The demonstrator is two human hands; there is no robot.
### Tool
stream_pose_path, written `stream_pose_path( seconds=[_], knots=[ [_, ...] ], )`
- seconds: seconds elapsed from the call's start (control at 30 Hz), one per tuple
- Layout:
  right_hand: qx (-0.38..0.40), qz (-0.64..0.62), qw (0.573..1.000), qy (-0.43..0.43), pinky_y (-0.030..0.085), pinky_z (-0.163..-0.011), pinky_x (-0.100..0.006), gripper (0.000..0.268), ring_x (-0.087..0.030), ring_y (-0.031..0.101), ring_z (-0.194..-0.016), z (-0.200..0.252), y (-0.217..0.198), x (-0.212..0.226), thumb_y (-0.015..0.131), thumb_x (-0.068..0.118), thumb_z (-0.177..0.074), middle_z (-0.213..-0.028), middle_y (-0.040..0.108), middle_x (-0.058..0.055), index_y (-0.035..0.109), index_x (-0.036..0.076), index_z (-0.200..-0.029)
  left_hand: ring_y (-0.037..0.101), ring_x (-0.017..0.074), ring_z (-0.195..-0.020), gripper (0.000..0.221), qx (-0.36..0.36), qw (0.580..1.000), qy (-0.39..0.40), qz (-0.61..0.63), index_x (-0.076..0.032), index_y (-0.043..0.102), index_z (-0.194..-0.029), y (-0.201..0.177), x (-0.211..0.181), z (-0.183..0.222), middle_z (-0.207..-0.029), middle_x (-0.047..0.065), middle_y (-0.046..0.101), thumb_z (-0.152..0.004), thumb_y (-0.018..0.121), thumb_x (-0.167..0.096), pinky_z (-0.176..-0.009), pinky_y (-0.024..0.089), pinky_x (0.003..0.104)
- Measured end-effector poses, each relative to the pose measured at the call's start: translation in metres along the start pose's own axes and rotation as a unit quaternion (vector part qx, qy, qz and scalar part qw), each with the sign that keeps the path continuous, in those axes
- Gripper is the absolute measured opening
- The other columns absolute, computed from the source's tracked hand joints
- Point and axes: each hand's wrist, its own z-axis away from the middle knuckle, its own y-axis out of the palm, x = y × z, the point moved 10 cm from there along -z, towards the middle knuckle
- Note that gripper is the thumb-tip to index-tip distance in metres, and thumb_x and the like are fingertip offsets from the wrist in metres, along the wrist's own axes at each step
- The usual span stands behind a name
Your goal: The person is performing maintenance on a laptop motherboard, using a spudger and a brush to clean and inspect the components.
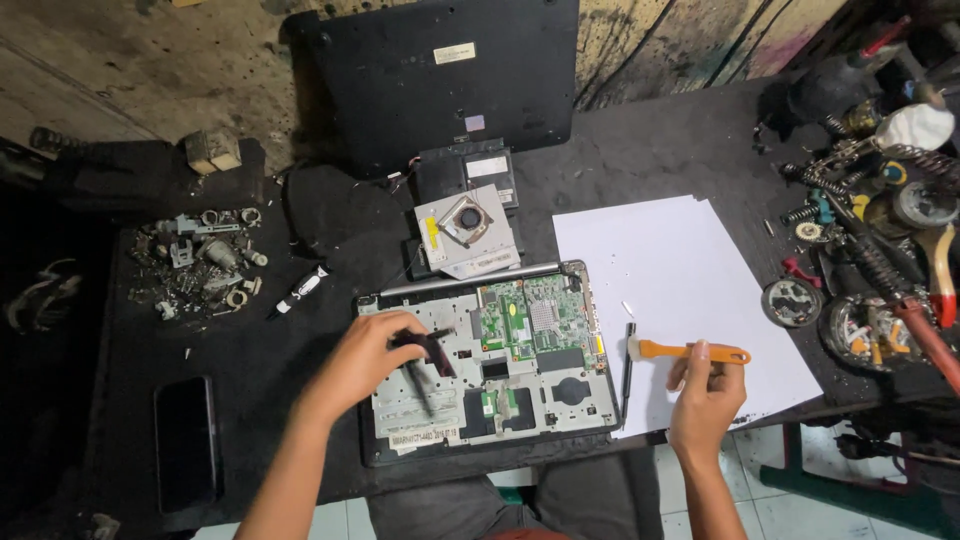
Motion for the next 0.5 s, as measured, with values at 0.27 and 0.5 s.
stream_pose_path(
  seconds=[0.27, 0.5],
  knots=[
    [-0.002, 0.01, 1.0, 0.013, 0.039, -0.068, -0.03, 0.025, -0.013, 0.047, -0.062, 0.0, -0.001, -0.004, 0.046, 0.023, -0.117, -0.067, 0.052, -0.004, 0.052, 0.005, -0.101, 0.07, 0.0199, -0.076, 0.006, -0.089, 0.983, 0.01, 0.16, -0.006, 0.069, -0.091, -0.071, -0.063, -0.044, -0.091, 0.007, 0.07, -0.092, 0.076, -0.007, -0.057, 0.057, 0.029],
    [-0.012, 0.009, 1.0, -0.001, 0.042, -0.064, -0.03, 0.024, -0.014, 0.05, -0.061, 0.001, -0.005, -0.008, 0.048, 0.021, -0.116, -0.07, 0.054, -0.004, 0.053, 0.005, -0.099, 0.072, 0.0116, -0.083, 0.026, -0.242, 0.918, 0.093, 0.301, -0.007, 0.063, -0.097, -0.094, -0.032, -0.152, -0.088, 0.007, 0.074, -0.087, 0.084, -0.019, -0.077, 0.06, 0.024]
  ],
)
